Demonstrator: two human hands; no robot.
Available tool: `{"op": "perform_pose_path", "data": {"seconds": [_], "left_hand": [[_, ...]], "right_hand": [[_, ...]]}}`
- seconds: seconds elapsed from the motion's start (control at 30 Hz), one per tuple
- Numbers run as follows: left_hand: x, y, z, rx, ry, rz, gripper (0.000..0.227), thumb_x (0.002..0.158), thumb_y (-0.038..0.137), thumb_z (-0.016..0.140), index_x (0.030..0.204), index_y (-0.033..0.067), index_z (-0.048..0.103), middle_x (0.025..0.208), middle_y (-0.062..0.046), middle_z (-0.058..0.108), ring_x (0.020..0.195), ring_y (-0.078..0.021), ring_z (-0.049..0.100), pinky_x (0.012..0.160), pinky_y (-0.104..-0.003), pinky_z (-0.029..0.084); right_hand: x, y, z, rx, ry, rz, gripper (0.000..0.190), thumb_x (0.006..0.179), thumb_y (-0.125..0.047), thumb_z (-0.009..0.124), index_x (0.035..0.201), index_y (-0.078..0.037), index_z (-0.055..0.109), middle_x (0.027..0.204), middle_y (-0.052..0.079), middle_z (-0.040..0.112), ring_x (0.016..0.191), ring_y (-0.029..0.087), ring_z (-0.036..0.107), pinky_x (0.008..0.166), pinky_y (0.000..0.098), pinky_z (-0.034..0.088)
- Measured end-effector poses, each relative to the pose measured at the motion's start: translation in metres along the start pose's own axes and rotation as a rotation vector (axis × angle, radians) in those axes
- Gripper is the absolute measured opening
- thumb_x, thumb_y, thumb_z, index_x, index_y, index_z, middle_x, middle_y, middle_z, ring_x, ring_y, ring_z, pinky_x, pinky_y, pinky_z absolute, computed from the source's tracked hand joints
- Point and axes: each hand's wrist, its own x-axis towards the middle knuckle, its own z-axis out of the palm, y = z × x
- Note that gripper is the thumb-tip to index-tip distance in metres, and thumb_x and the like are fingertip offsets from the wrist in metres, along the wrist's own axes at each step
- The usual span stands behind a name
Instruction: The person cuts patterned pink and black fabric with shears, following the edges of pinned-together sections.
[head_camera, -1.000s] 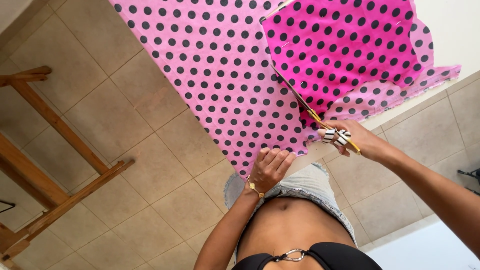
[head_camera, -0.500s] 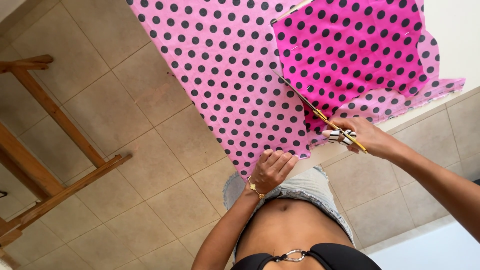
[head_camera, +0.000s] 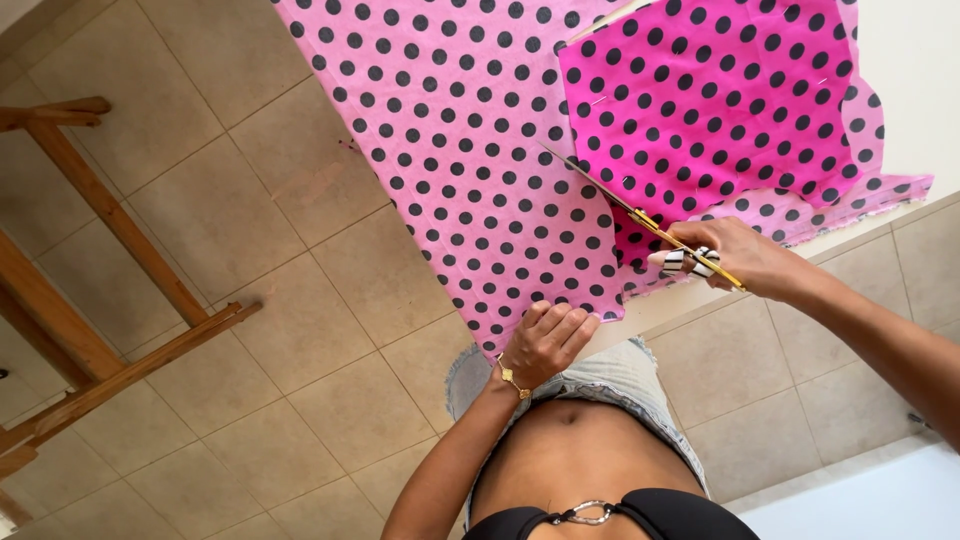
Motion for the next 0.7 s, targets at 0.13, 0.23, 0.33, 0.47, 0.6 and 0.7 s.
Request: {"op": "perform_pose_path", "data": {"seconds": [0.13,0.23,0.33,0.47,0.6,0.7], "left_hand": [[0.000,0.000,0.001,0.005,0.016,0.001,0.009,0.107,0.000,0.072,0.111,0.0082,0.075,0.103,-0.005,0.071,0.089,-0.0203,0.066,0.083,-0.036,0.048],[0.000,0.000,0.001,0.013,0.016,0.002,0.009,0.107,0.001,0.072,0.111,0.0086,0.075,0.104,-0.005,0.070,0.089,-0.0199,0.065,0.084,-0.036,0.049],[0.000,0.001,0.000,0.020,0.027,0.004,0.010,0.107,0.000,0.072,0.110,0.0088,0.075,0.103,-0.005,0.070,0.088,-0.0197,0.065,0.084,-0.036,0.049],[0.003,0.001,-0.002,0.017,0.023,0.004,0.010,0.107,0.000,0.072,0.111,0.0081,0.075,0.104,-0.006,0.070,0.088,-0.0201,0.065,0.084,-0.036,0.050],[0.002,0.001,0.000,0.023,0.015,0.005,0.011,0.106,-0.001,0.072,0.111,0.0085,0.075,0.104,-0.005,0.070,0.089,-0.0202,0.066,0.084,-0.036,0.050],[0.002,0.001,0.001,0.022,0.035,0.004,0.009,0.107,0.001,0.073,0.110,0.0086,0.075,0.103,-0.005,0.071,0.088,-0.0194,0.066,0.083,-0.035,0.049]], "right_hand": [[0.003,0.006,-0.003,-0.099,0.036,-0.027,0.018,0.082,-0.017,0.064,0.092,-0.009,0.076,0.071,0.004,0.056,0.057,0.014,0.041,0.052,0.0298,0.031],[0.003,0.003,-0.006,-0.093,0.021,-0.055,0.022,0.093,-0.027,0.074,0.083,-0.009,0.067,0.067,0.003,0.043,0.055,0.015,0.038,0.051,0.0315,0.030],[0.002,-0.009,-0.007,-0.029,-0.017,-0.047,0.037,0.098,-0.037,0.075,0.080,-0.009,0.058,0.071,0.002,0.037,0.059,0.014,0.031,0.053,0.0312,0.026],[0.001,-0.028,-0.008,-0.055,-0.021,-0.006,0.047,0.097,-0.054,0.074,0.085,-0.010,0.064,0.076,0.003,0.039,0.062,0.017,0.031,0.058,0.0324,0.025],[-0.003,-0.039,-0.007,-0.086,0.002,-0.019,0.054,0.095,-0.059,0.073,0.080,-0.011,0.054,0.075,0.002,0.037,0.063,0.017,0.030,0.061,0.0327,0.023],[-0.003,-0.039,-0.007,-0.176,0.034,0.017,0.055,0.092,-0.063,0.070,0.085,-0.008,0.069,0.073,0.005,0.047,0.064,0.018,0.036,0.063,0.0327,0.028]]}}
